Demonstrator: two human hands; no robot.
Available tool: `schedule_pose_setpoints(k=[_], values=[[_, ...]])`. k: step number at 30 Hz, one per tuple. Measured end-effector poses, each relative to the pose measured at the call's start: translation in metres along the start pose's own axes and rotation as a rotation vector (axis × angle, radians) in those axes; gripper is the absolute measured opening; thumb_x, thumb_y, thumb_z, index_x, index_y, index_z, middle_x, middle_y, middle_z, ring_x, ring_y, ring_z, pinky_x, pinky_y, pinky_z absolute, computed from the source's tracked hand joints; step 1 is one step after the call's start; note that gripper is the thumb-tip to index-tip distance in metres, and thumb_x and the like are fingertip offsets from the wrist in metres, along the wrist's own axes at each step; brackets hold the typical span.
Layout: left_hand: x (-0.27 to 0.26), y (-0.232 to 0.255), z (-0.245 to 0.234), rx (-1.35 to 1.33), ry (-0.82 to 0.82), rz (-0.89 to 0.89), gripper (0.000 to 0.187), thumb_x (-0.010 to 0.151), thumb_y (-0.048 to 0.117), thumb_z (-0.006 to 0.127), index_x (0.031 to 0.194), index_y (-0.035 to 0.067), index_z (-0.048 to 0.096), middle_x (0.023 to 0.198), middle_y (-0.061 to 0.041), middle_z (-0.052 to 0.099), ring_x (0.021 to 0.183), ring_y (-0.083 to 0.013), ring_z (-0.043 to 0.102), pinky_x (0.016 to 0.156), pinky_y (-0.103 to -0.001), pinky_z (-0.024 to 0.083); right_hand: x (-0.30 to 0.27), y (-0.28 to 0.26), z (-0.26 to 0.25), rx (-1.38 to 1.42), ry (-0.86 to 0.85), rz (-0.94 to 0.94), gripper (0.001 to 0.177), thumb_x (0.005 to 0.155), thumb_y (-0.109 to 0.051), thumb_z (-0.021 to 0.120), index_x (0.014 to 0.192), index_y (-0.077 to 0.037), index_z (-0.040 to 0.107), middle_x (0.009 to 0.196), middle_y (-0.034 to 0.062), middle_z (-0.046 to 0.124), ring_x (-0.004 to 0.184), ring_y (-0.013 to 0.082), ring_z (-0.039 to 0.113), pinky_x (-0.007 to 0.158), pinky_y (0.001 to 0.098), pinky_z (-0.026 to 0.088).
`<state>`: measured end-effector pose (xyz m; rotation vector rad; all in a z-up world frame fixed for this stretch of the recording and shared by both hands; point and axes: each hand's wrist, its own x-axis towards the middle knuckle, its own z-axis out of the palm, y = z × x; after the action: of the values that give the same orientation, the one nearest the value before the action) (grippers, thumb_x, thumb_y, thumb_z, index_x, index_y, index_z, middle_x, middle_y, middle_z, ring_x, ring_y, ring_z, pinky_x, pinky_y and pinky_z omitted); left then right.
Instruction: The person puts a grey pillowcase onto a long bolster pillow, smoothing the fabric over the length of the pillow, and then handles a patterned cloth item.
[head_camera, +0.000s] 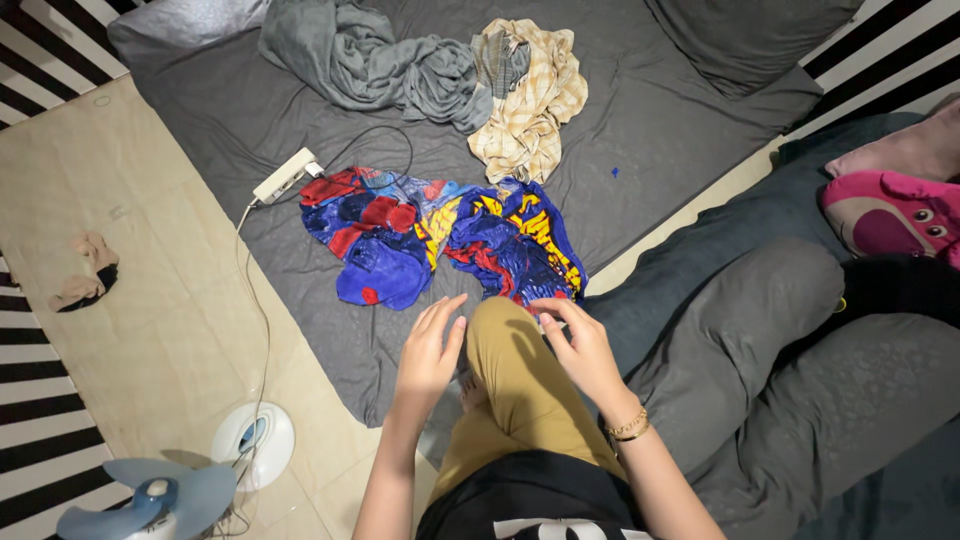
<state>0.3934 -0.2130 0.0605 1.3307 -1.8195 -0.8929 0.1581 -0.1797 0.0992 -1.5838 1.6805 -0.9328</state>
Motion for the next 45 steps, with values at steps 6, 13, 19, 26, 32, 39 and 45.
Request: schedule_pose_setpoints(k=[6,13,19,26,32,39,45], values=[[0.034,0.001,-0.005,-0.024,0.007,0.04,0.031,0.101,0.017,0.056,0.129,0.006,0.064,0.127,-0.019,0.068,0.127,-0.0378,0.06,0.105,-0.044,0.046,0.032,0.013,-0.003,0.029,0.071,-0.066,0.022,0.1,-0.016,0.061,0.117,-0.004,0.069,0.108,0.0107,0.075,0.095,0.0199,0.073,0.081,0.0304,0.055],[0.102,-0.008,0.006,0.022,0.046,0.045,0.029,0.101,0.017,0.056,0.127,0.006,0.065,0.125,-0.017,0.069,0.126,-0.035,0.062,0.106,-0.042,0.048,0.105,0.033,-0.005,0.027,0.032,0.234,0.023,0.098,-0.016,0.061,0.117,-0.007,0.071,0.098,0.0077,0.073,0.07,0.0186,0.069,0.064,0.0302,0.052],[0.201,-0.044,0.035,0.003,-0.042,0.003,0.033,0.099,0.016,0.058,0.129,0.004,0.062,0.128,-0.018,0.067,0.127,-0.0364,0.058,0.106,-0.043,0.045,0.211,0.088,0.005,0.06,0.11,0.037,0.019,0.099,-0.013,0.062,0.113,-0.003,0.068,0.106,0.0091,0.073,0.087,0.0183,0.07,0.072,0.0299,0.054],[0.34,-0.13,0.111,-0.067,-0.058,-0.058,0.033,0.099,0.016,0.058,0.129,0.005,0.063,0.129,-0.017,0.067,0.125,-0.0355,0.061,0.105,-0.041,0.047,0.355,0.21,0.042,0.026,0.137,0.152,0.019,0.098,-0.012,0.061,0.112,-0.005,0.07,0.105,0.0123,0.074,0.088,0.0204,0.073,0.079,0.0304,0.055],[0.436,-0.23,0.188,-0.044,-0.124,-0.128,0.031,0.099,0.015,0.058,0.128,0.003,0.062,0.128,-0.018,0.066,0.121,-0.0376,0.061,0.1,-0.042,0.048,0.449,0.336,0.107,0.029,0.131,0.322,0.018,0.097,-0.015,0.064,0.111,-0.008,0.072,0.099,0.0111,0.076,0.079,0.0215,0.072,0.075,0.033,0.056],[0.491,-0.334,0.241,-0.03,-0.147,-0.178,0.03,0.1,0.016,0.056,0.126,0.002,0.062,0.127,-0.019,0.066,0.12,-0.0396,0.06,0.099,-0.044,0.047,0.497,0.483,0.208,0.0,0.025,0.362,0.023,0.091,-0.013,0.068,0.114,-0.007,0.069,0.103,0.014,0.076,0.095,0.0279,0.073,0.083,0.0362,0.057],[0.5,-0.394,0.263,0.015,-0.161,-0.282,0.03,0.1,0.017,0.057,0.125,0.003,0.063,0.125,-0.019,0.067,0.118,-0.0397,0.061,0.097,-0.044,0.048,0.513,0.528,0.256,-0.309,-0.08,0.409,0.072,0.071,-0.026,0.085,0.134,-0.01,0.052,0.14,0.0221,0.048,0.123,0.0415,0.052,0.099,0.0462,0.047]])
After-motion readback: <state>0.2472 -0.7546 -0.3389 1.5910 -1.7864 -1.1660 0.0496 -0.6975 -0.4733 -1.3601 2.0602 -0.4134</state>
